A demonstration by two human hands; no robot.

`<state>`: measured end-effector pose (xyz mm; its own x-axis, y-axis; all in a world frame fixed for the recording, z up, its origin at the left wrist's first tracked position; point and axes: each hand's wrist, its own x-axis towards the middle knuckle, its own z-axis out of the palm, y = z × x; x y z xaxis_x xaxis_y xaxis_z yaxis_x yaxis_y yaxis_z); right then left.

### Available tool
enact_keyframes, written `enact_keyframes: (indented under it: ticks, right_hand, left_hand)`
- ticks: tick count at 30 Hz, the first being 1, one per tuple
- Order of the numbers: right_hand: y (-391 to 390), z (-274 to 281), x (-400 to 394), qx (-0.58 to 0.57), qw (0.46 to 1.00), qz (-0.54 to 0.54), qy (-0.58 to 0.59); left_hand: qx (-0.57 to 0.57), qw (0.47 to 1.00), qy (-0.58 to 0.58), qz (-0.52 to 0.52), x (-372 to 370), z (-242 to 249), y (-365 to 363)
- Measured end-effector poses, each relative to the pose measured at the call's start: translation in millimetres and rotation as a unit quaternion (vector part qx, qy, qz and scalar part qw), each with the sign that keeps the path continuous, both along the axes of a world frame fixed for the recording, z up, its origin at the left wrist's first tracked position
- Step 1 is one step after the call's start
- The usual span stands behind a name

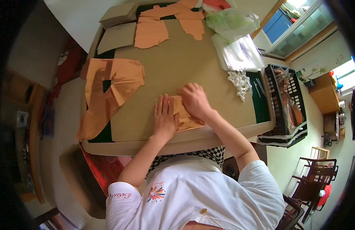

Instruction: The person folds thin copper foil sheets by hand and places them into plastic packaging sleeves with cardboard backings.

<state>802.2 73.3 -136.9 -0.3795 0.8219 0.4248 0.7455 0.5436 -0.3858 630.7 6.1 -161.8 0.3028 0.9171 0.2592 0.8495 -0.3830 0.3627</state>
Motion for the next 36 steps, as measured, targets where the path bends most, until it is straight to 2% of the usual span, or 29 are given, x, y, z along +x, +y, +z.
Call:
enact_keyframes:
  ticks: [4, 7, 8, 14, 17, 19, 23, 26, 29, 34, 36]
  right_hand:
    - [2.1, 20.5, 54.6, -0.127, 0.987, -0.091, -0.035]
    - [6.1, 19.2, 75.8, -0.237, 0.970, -0.046, -0.029]
    - [5.7, 18.0, 73.8, -0.191, 0.981, -0.034, 0.023]
    - [14.4, 14.5, 54.8, -0.140, 0.988, -0.065, 0.014]
    - [14.5, 11.7, 48.0, -0.070, 0.996, -0.047, -0.002]
    - [4.6, 21.2, 48.6, -0.059, 0.998, 0.008, -0.012]
    - [-35.6, 36.6, 66.5, -0.133, 0.978, 0.160, -0.019]
    - [-72.3, 47.4, 71.0, -0.173, 0.970, 0.137, -0.105]
    - [-75.0, 25.0, 68.3, -0.108, 0.986, 0.113, -0.054]
    - [-78.6, 11.8, 64.2, -0.104, 0.985, 0.127, -0.050]
    - [-81.9, 12.8, 65.6, -0.110, 0.983, 0.135, -0.051]
  left_hand:
    - [-0.013, 1.000, -0.003, -0.014, -0.7, 7.6, -1.6]
    - [-0.003, 1.000, 0.000, -0.029, -3.3, 4.6, 0.2]
    - [-0.004, 0.999, 0.009, -0.035, -5.3, 4.7, 2.0]
    - [-0.012, 0.998, 0.045, -0.029, -12.1, 14.2, 1.6]
    - [-0.011, 0.999, 0.042, -0.018, -10.6, 16.1, 1.6]
    - [-0.014, 1.000, 0.021, -0.012, -10.7, 14.9, 1.3]
    - [-0.012, 1.000, -0.006, -0.012, -11.5, 8.4, 1.4]
    - [0.001, 1.000, -0.021, -0.013, -11.9, 8.9, 2.9]
    - [0.014, 1.000, -0.015, -0.018, -11.7, 8.3, 1.9]
    - [-0.009, 1.000, -0.003, -0.006, -11.5, 16.6, 1.1]
    - [-0.022, 0.999, -0.034, -0.005, -11.0, 16.3, 0.2]
